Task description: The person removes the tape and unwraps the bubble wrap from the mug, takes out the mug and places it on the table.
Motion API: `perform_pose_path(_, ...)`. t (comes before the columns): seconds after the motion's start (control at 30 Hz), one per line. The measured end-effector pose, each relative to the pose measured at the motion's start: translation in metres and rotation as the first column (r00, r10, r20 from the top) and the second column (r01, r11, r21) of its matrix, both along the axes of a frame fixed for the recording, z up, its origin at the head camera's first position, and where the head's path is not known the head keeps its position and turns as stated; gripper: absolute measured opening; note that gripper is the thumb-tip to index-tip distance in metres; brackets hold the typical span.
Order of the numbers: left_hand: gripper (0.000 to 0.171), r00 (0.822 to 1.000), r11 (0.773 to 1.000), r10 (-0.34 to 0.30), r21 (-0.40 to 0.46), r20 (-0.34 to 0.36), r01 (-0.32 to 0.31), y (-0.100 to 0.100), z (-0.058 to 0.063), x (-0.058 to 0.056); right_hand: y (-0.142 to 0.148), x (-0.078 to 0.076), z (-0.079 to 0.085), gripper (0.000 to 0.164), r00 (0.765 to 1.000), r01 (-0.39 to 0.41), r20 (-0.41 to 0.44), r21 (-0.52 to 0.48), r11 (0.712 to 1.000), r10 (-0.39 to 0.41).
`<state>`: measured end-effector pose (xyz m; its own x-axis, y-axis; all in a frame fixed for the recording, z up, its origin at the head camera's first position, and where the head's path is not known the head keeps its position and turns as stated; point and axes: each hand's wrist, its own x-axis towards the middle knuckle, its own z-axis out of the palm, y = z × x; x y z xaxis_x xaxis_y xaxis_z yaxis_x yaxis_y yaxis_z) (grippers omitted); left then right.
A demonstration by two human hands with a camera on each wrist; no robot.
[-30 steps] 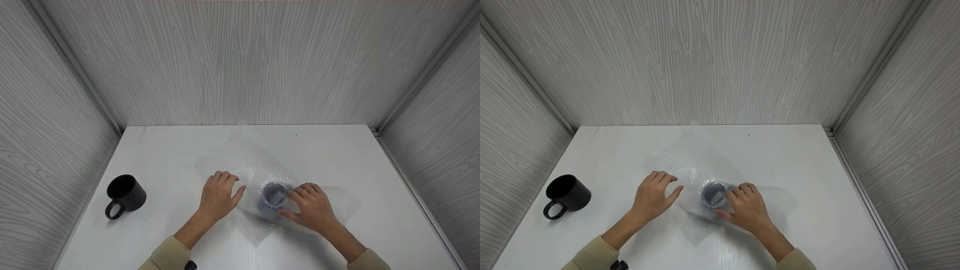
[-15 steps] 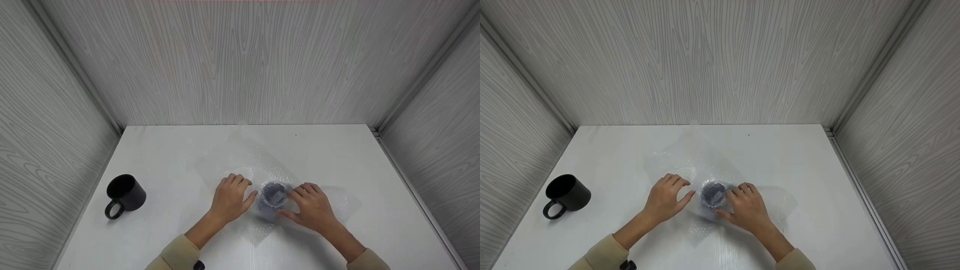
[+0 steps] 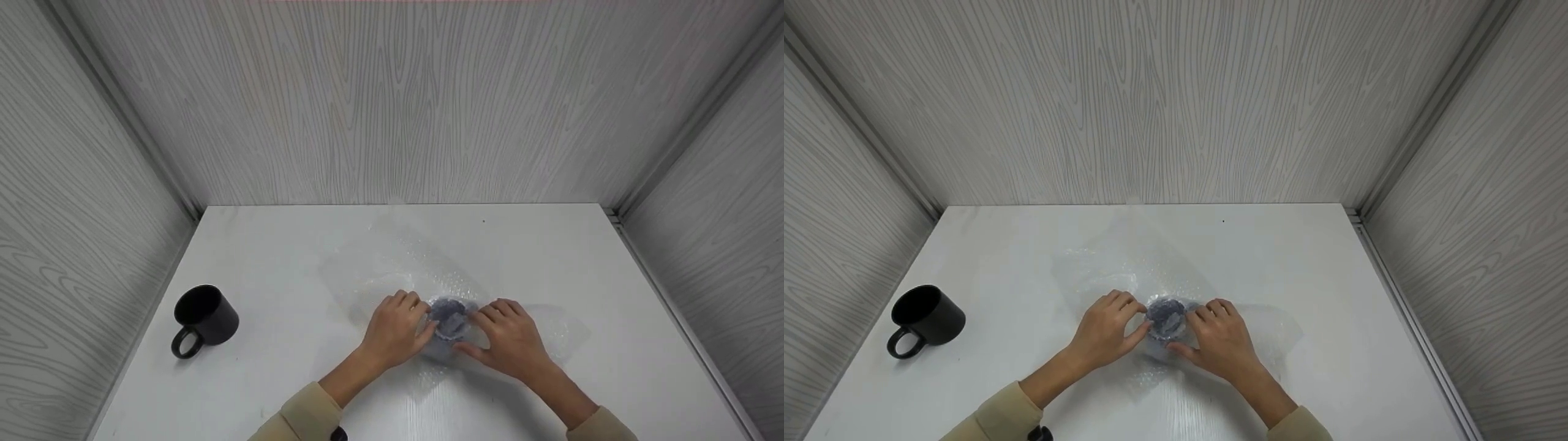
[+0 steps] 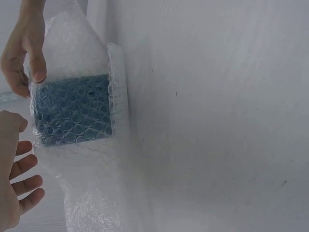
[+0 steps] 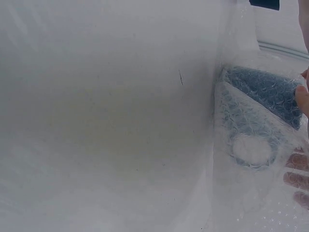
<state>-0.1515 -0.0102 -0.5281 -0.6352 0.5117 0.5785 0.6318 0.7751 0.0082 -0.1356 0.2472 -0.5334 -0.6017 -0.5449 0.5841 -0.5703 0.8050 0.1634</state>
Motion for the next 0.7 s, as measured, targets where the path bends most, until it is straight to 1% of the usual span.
perform_pose_path(0.13, 0.026, 1.0, 1.0, -0.003, -0.014, -0.023, 0.003, 0.003, 0.0, 0.0, 0.001, 0.0, 0.0, 0.062, 1.0, -0.007, -0.007, 0.003, 1.0, 0.007)
perform_pose_path(0.27, 0.026, 0.999, 0.999, -0.02, -0.034, -0.037, 0.019, 0.008, 0.001, 0.0, 0.002, 0.0, -0.001, 0.062, 1.0, -0.011, -0.008, -0.003, 1.0, 0.011)
perform_pose_path(0.53, 0.026, 0.999, 0.996, -0.045, -0.076, -0.02, 0.043, 0.018, 0.002, 0.0, 0.001, 0.001, 0.001, 0.061, 1.0, -0.002, 0.012, 0.007, 1.0, 0.002)
perform_pose_path(0.7, 0.028, 0.999, 0.994, -0.052, -0.092, -0.004, 0.051, 0.021, 0.003, -0.001, 0.001, 0.001, 0.001, 0.061, 1.0, 0.004, 0.005, 0.011, 1.0, -0.004)
